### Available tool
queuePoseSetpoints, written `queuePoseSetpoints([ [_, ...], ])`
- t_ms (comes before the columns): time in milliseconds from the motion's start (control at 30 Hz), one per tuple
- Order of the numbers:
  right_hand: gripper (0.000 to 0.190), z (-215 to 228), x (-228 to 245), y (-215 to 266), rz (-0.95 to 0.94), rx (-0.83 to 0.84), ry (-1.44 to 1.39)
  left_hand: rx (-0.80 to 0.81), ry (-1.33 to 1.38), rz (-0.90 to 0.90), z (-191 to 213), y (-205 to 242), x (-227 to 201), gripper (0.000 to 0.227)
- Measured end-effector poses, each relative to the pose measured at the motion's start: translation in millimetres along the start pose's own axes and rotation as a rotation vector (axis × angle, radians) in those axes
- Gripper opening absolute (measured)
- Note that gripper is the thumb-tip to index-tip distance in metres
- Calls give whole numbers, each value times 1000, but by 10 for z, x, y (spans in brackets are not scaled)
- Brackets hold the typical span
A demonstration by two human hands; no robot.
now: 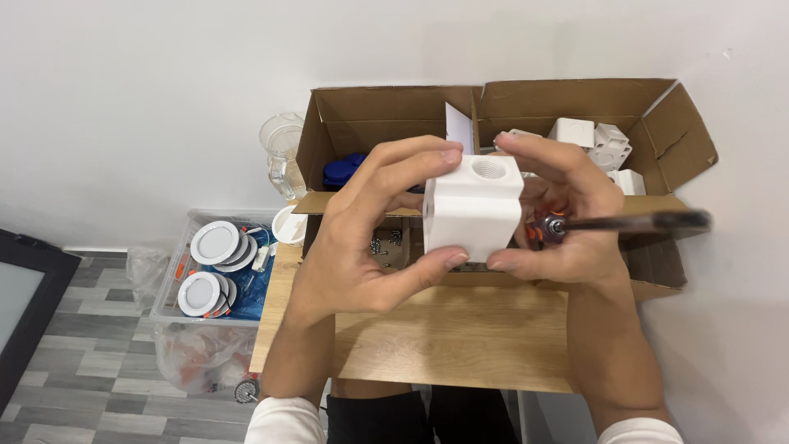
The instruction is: The person uses a screwdriver to tighten screws on a white electrical box with a blue cover. They then pick up a black electrical component, inspect it, and use the screwdriver on its terminals. The person also handles a white plastic box and a blue socket cover, manipulating them with their hands and the screwdriver.
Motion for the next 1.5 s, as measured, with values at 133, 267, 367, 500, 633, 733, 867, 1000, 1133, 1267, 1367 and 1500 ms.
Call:
queuePoseSetpoints([
  [133,88,-30,92,-11,69,-9,55,2,7,51,12,-11,55,64],
  [267,80,-66,124,-8,83,-32,135,67,101,162,-24,0,147,81],
  [367,79,-64,122,14,58,-48,133,72,158,168,-23,-2,129,71],
  [500,79,-73,198,-31,92,-20,146,40,100,107,34,-34,11,55],
  [633,95,-49,163,-37,115,20,82,39,68,65,26,-11,0,54],
  [733,93,-70,180,-54,116,17,73,38,30,35,23,-16,-21,55],
  [867,89,-101,211,-65,79,0,62,28,-2,14,18,-7,-11,56],
  [1000,86,-95,197,-58,31,6,42,22,-21,-5,11,-2,-8,56],
  [1133,86,-87,193,-57,17,4,52,17,-55,-41,20,-7,7,56],
  [1267,92,-67,102,-31,47,39,-25,8,-61,-62,26,-10,-5,55],
  [1367,99,-47,-1,28,45,12,-52,8,-71,-65,26,-10,-8,55],
  [1500,101,-30,-56,68,53,-28,-47,8,-76,-73,22,-14,-10,55],
])
Point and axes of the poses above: each hand's wrist, its own y-axis away from the middle knuckle, its own z-axis out of the back of the hand, x = y × z, the point moved 5 cm from there along -y, towards the middle knuckle, and after that the axes turned 9 degrees about x, right-handed, at the moved point
